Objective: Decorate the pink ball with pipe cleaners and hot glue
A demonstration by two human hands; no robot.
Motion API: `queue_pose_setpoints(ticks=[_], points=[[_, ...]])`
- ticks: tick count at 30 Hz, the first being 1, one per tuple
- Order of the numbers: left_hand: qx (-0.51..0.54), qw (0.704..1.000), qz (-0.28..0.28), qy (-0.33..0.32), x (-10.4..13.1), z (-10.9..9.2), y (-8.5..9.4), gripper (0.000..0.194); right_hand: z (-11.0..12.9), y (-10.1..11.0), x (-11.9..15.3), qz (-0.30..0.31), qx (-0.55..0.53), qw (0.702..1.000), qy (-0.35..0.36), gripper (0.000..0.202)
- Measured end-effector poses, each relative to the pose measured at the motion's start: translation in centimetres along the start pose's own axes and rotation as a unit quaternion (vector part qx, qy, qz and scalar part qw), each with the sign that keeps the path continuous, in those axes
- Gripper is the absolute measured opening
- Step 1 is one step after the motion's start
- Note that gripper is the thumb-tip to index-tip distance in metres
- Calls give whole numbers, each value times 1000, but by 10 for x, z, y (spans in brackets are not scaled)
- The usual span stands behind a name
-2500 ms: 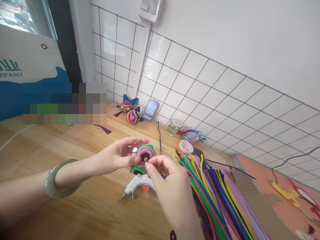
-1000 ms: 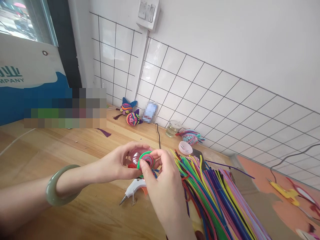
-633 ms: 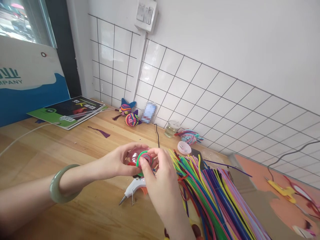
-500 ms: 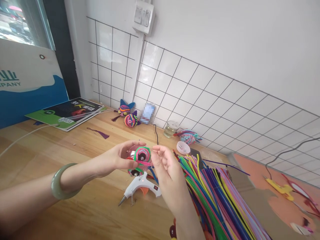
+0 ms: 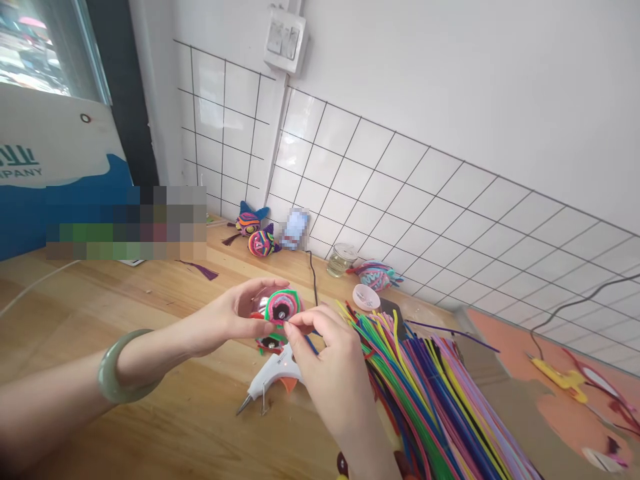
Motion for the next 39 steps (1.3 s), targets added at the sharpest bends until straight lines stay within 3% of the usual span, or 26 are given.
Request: queue_pose_setpoints(ticks=[12, 25, 30, 39], points=[[-18, 998, 28, -46, 5, -10, -7, 59, -5, -3, 0, 39, -12, 997, -61, 16], [54, 998, 23, 28, 3, 3, -6, 57, -16, -14, -1, 87, -107, 986, -95, 18], [55, 998, 9, 38, 4, 4, -5, 58, -18, -15, -1, 90, -101, 985, -109, 17], [33, 996, 39, 75, 5, 10, -4, 62, -18, -17, -1, 104, -74, 987, -98, 14]])
Point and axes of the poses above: each hand's wrist, its own x-axis away from the middle knuckle, its own y-axis out of the back of the hand, z = x × y, the point moved 10 cm from there along -x, towards the middle knuckle, and after that the axes turned 15 degrees about x, right-handed, at the moved point
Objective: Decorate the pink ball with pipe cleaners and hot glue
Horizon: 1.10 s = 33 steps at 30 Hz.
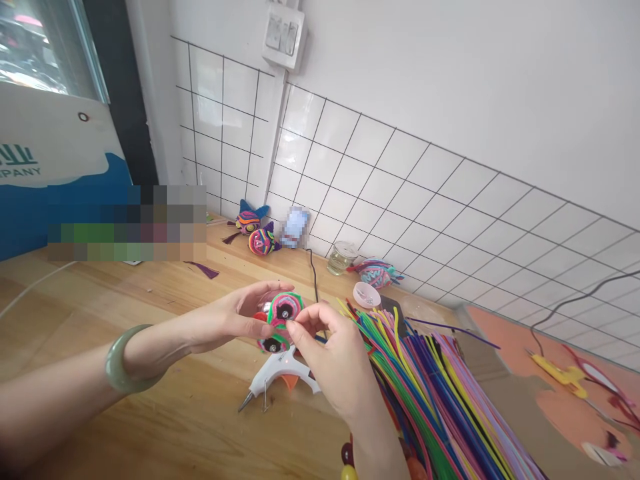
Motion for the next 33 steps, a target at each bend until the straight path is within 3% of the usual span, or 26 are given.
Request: queue_pose_setpoints(ticks=[5, 18, 29, 33], points=[[9, 999, -3, 38, 2, 4, 0, 56, -2, -2, 0, 15, 8, 1000, -3, 16], [-23, 999, -16, -40, -3, -4, 4, 56, -1, 0, 1, 21, 6, 1000, 9, 19], [-86, 990, -24, -112, -4, -18, 5, 61, 22, 15, 14, -73, 91, 990, 79, 19], [-104, 983, -2, -152, -1, -23, 2, 59, 26, 16, 19, -89, 101, 987, 82, 19]])
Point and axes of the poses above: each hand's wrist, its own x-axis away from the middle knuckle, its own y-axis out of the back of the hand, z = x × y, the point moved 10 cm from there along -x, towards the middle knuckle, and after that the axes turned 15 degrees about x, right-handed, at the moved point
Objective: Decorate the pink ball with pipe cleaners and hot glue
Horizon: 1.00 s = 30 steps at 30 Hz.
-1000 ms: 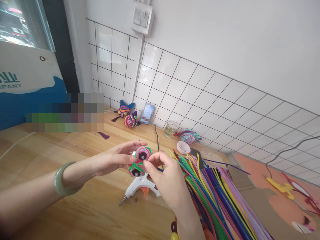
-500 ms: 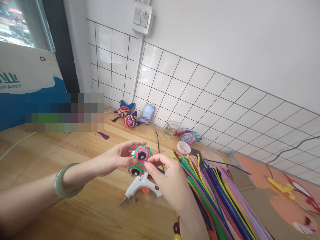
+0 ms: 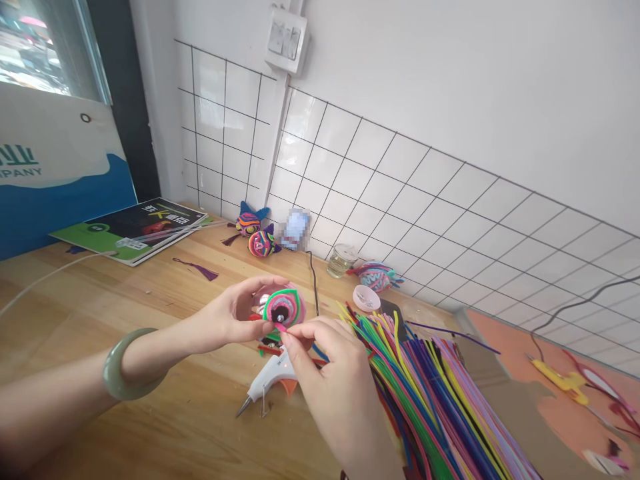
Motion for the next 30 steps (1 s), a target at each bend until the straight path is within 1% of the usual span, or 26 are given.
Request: queue_pose_setpoints(ticks=[5, 7, 9, 11, 12, 13, 14, 15, 16, 17, 19, 20, 23, 26, 28, 30], points=[[10, 998, 34, -50, 1, -10, -4, 55, 2, 6, 3, -17, -13, 1000, 13, 18], [18, 997, 40, -65, -1, -15, -3, 55, -5, 15, 3, -54, -37, 998, 4, 16], [37, 996, 36, -77, -3, -19, 1, 55, -24, 32, 4, -130, -77, 988, -39, 19], [62, 994, 15, -86, -6, -22, 9, 53, -50, 49, 8, -217, -122, 963, -102, 27], [76, 993, -2, -87, -7, -22, 15, 52, -62, 55, 10, -249, -137, 950, -128, 30], [89, 992, -20, -87, -8, -22, 20, 52, -72, 59, 12, -269, -143, 941, -146, 31], [105, 990, -39, -80, -9, -20, 26, 52, -79, 61, 12, -269, -136, 941, -156, 32], [121, 989, -58, -66, -10, -17, 31, 53, -84, 59, 9, -248, -118, 949, -157, 32], [139, 986, -73, -47, -10, -13, 34, 52, -87, 54, 5, -206, -92, 962, -154, 32], [159, 984, -83, -25, -10, -8, 37, 52, -88, 45, 1, -146, -60, 977, -143, 31], [197, 976, -88, 18, -10, 0, 37, 49, -87, 25, -2, -45, -7, 993, -113, 30], [216, 972, -82, 37, -10, 4, 35, 47, -86, 15, -1, -8, 11, 995, -96, 29], [266, 959, -59, 81, -10, 10, 27, 40, -81, -16, 6, 76, 36, 995, -45, 24], [314, 942, -45, 112, -10, 15, 22, 38, -80, -57, 24, 187, 41, 981, -7, 20], [337, 932, -38, 130, -9, 19, 19, 39, -84, -78, 36, 220, 44, 974, -6, 20], [350, 925, -32, 142, -9, 22, 18, 39, -88, -92, 44, 212, 56, 976, -3, 23]])
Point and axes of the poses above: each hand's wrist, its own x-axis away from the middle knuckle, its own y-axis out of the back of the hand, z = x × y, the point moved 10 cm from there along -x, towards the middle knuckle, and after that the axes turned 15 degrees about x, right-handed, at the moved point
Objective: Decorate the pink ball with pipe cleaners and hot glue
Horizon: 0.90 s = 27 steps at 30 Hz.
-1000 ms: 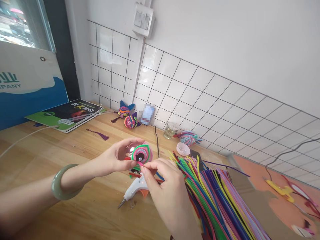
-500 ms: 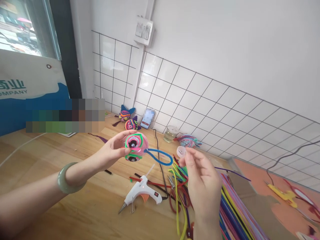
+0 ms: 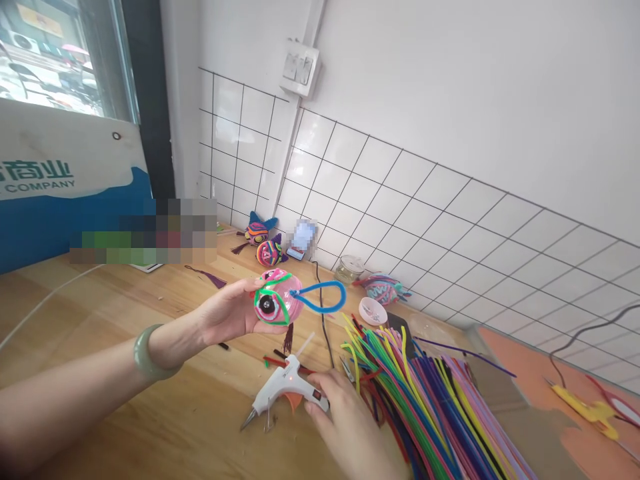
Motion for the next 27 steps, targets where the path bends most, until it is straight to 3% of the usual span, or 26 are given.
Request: queue_pose_setpoints(ticks=[7, 11, 21, 27], points=[[5, 1000, -10, 12, -1, 3, 7, 37, 0, -40, -8, -46, 78, 996, 24, 25], [-2, 1000, -22, 6, -4, 3, 12, 37, -6, -46, -10, -45, 77, 995, 41, 28], [-78, 996, -30, -20, -6, 1, 21, 43, -9, -34, -4, -90, 39, 994, 52, 28], [-95, 995, -24, -32, -7, -3, 15, 38, -58, 10, 3, -217, 4, 975, -46, 30]])
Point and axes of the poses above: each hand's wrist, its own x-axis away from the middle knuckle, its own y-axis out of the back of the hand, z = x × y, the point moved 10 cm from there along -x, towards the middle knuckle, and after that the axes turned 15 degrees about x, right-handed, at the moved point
